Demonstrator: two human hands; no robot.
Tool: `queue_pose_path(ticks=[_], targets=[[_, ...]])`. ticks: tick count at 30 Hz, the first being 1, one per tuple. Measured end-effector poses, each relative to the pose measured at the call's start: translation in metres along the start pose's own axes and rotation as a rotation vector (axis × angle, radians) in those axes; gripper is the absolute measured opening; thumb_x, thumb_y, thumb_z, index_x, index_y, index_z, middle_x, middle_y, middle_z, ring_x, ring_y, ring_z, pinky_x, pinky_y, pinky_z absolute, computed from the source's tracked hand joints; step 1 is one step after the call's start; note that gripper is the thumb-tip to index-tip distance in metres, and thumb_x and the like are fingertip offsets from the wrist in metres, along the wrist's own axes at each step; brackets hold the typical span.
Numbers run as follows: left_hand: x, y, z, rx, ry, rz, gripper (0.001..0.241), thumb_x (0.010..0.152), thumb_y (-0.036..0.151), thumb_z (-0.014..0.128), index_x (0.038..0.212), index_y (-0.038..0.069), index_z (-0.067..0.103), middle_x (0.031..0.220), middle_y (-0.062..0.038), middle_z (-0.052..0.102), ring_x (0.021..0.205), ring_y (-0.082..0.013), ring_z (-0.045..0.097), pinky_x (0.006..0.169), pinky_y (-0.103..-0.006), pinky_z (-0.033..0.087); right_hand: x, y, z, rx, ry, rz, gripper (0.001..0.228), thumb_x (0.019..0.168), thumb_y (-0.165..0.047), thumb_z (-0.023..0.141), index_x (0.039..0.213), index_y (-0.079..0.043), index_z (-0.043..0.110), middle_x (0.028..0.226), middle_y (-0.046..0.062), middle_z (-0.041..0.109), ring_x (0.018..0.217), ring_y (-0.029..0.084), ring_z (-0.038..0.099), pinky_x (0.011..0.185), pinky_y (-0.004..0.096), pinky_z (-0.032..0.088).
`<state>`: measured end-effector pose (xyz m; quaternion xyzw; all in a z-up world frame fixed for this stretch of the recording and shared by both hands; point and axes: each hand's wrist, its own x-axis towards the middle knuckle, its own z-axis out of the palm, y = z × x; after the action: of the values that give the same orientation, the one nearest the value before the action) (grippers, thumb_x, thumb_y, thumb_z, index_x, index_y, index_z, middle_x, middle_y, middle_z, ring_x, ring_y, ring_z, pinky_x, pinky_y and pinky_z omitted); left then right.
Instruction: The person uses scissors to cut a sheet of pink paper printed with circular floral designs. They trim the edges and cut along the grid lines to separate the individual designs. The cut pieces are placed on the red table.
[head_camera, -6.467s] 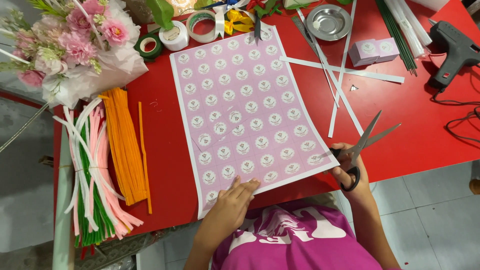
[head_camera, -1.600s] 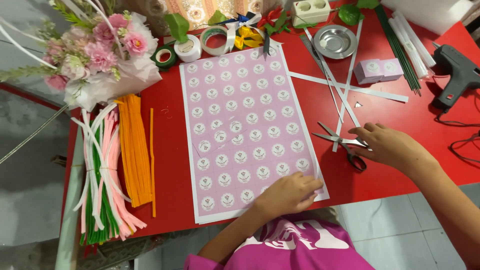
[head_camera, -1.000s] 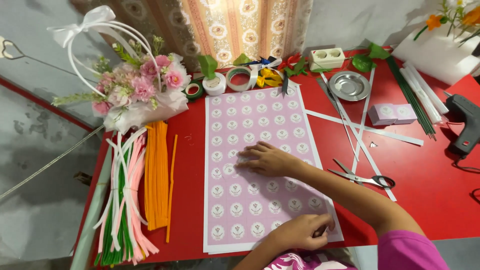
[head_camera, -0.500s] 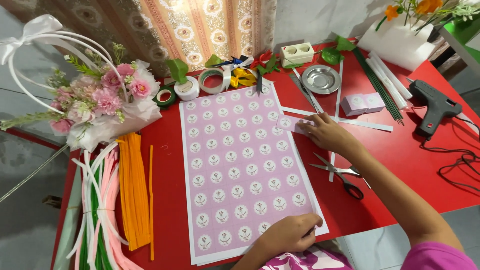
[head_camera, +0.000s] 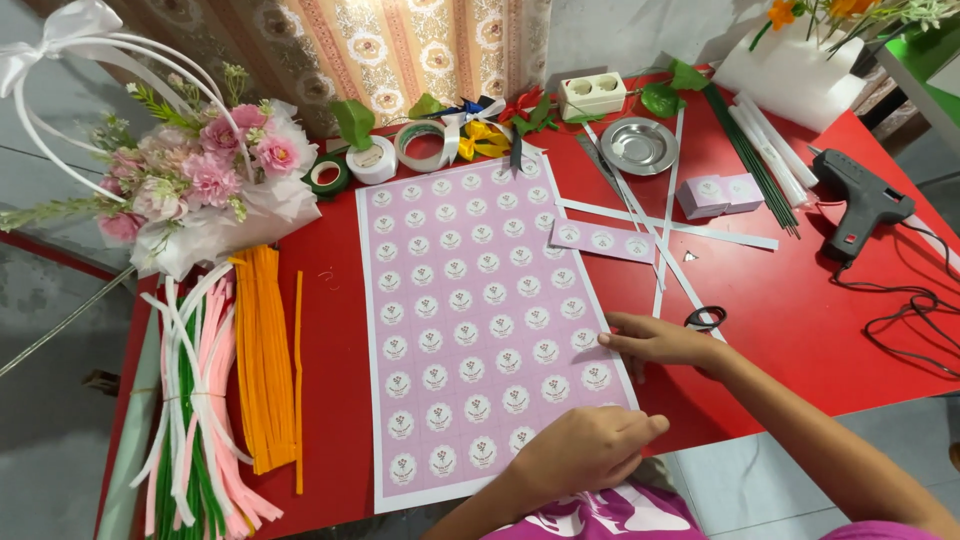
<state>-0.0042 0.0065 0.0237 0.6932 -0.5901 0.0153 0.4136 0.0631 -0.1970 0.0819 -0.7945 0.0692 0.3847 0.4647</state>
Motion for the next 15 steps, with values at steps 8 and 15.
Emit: queue_pose_path(ticks=[8, 15], targets=[[0.0, 0.026, -0.024, -0.208, -0.108, -0.116, 0.035, 0.104, 0.008, 0.052, 0.138, 0.002, 0.05, 0.101, -0.013, 0.062, 0.089, -0.033, 0.063, 0.071, -0.0448, 0.049, 0.04, 0.019, 0.009, 0.525, -0.004, -0.169, 0.057, 0.096, -0.023, 0.058, 0.152, -0.017, 0.048, 0.125, 0.006, 0.069, 0.103, 0.021, 0.068, 0.083, 0.037, 0.059], [-0.081, 0.02, -0.119, -0.012, 0.159, -0.602, 0.046, 0.1, 0.016, 0.058, 0.145, 0.015, 0.05, 0.096, 0.0, 0.063, 0.077, -0.0118, 0.06, 0.069, -0.0282, 0.058, -0.024, -0.034, 0.008, 0.555, 0.214, 0.002, 0.059, 0.092, -0.014, 0.059, 0.15, -0.016, 0.055, 0.14, 0.004, 0.068, 0.119, 0.023, 0.065, 0.098, 0.035, 0.05]])
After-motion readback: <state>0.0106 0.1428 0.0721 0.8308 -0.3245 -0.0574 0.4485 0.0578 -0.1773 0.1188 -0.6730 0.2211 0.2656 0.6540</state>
